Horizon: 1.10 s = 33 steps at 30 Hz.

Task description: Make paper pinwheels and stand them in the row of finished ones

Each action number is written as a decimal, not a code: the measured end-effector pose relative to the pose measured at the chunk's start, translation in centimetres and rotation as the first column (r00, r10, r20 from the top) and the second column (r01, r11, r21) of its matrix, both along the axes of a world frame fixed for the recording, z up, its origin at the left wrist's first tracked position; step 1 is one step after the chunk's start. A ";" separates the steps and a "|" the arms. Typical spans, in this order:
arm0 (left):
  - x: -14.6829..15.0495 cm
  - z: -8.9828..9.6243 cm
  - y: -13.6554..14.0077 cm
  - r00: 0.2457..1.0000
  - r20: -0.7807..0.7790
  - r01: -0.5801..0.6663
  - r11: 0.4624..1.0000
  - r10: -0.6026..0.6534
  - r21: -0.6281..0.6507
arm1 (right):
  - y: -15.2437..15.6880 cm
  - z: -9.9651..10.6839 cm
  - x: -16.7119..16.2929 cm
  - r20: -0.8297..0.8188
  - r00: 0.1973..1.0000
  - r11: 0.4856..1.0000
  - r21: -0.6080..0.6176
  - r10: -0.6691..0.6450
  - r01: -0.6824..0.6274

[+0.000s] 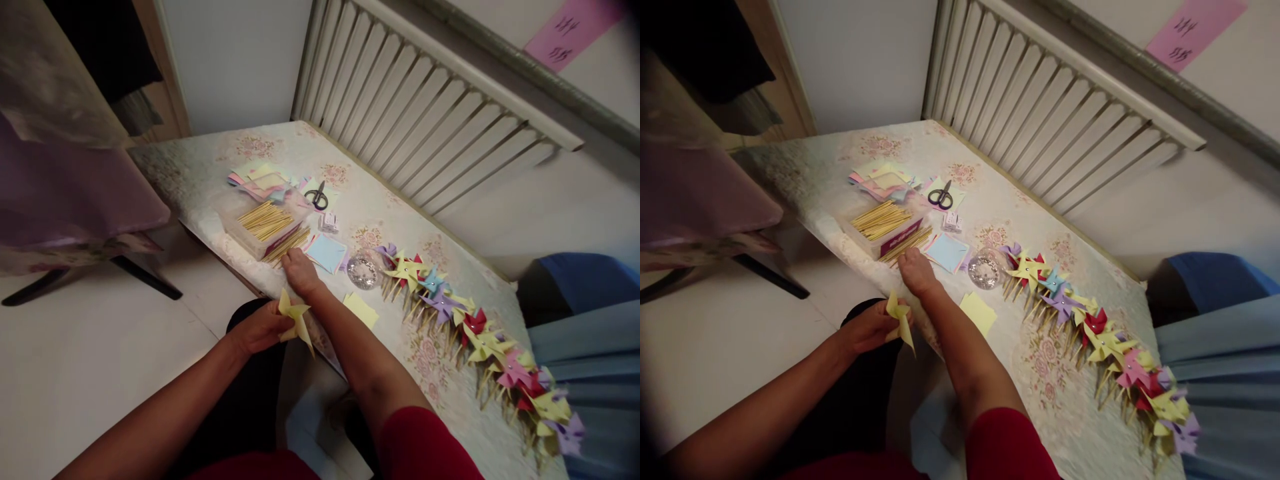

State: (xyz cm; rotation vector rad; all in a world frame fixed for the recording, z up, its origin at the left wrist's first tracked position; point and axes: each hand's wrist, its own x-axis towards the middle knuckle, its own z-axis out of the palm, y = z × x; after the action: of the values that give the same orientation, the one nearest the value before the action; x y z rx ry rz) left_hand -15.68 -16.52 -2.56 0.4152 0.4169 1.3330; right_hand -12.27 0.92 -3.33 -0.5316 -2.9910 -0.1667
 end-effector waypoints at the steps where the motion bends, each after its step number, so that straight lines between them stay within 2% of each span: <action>1: 0.0 0.0 0.0 1.000 -0.007 -0.006 1.000 0.006 0.002 | 0.1 0.2 0.0 0.020 1.000 1.000 0.013 0.024 -0.024; 8: -0.1 -0.1 0.1 0.999 -0.029 0.031 1.000 -0.031 0.002 | 0.3 0.7 0.0 0.054 0.993 0.991 0.077 0.103 -0.107; 15: -0.1 -0.7 0.2 0.999 -0.029 0.033 0.999 -0.033 -0.005 | 0.2 2.9 1.5 -0.105 0.989 0.992 0.084 0.103 -0.095; 18: -0.1 -0.6 0.2 0.998 -0.053 0.029 1.000 -0.029 -0.005 | -0.6 4.4 3.1 -0.285 0.958 1.000 0.020 -0.004 0.010; 20: -0.1 -0.4 0.3 0.996 -0.077 0.034 0.999 -0.034 -0.003 | -1.3 5.4 4.5 -0.443 0.886 0.990 -0.093 -0.135 0.104; 21: 0.0 -0.2 0.3 0.996 -0.085 0.035 0.999 -0.035 0.001 | -1.7 5.9 5.3 -0.520 0.826 0.973 -0.182 -0.219 0.144; 22: 0.0 0.1 0.3 0.995 -0.091 0.032 0.999 -0.031 0.004 | -2.2 6.4 6.1 -0.583 0.745 0.938 -0.298 -0.324 0.175; 23: 0.1 0.3 0.4 0.995 -0.093 0.027 1.000 -0.026 0.008 | -2.7 6.9 6.9 -0.617 0.651 0.881 -0.437 -0.441 0.182; 24: 0.1 0.5 0.5 0.995 -0.099 0.028 1.000 -0.027 0.008 | -3.3 7.4 7.7 -0.614 0.554 0.795 -0.586 -0.562 0.158; 26: 0.3 0.8 0.7 0.993 -0.114 0.034 0.999 -0.034 0.000 | -4.6 8.5 9.4 -0.512 0.397 0.560 -0.828 -0.762 0.008; 28: 0.5 0.9 1.0 0.990 -0.134 0.038 0.999 -0.039 -0.012 | -6.1 9.8 11.0 -0.388 0.302 0.345 -0.920 -0.871 -0.187; 29: 0.6 0.8 1.2 0.989 -0.144 0.030 0.999 -0.033 -0.023 | -6.8 10.4 11.7 -0.344 0.267 0.272 -0.923 -0.900 -0.272; 31: 0.8 0.6 1.5 0.987 -0.163 -0.003 0.999 -0.005 -0.049 | -8.4 11.7 13.2 -0.301 0.220 0.198 -0.898 -0.928 -0.393; 33: 1.0 0.5 1.8 0.986 -0.168 -0.030 0.997 0.019 -0.069 | -9.8 12.8 14.5 -0.302 0.186 0.187 -0.865 -0.935 -0.465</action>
State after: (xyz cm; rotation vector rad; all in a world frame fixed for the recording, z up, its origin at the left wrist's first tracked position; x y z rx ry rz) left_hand -14.67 -14.74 -2.07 0.4651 0.6092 1.3076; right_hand 2.21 -8.83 9.47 -0.9271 -1.0825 1.5680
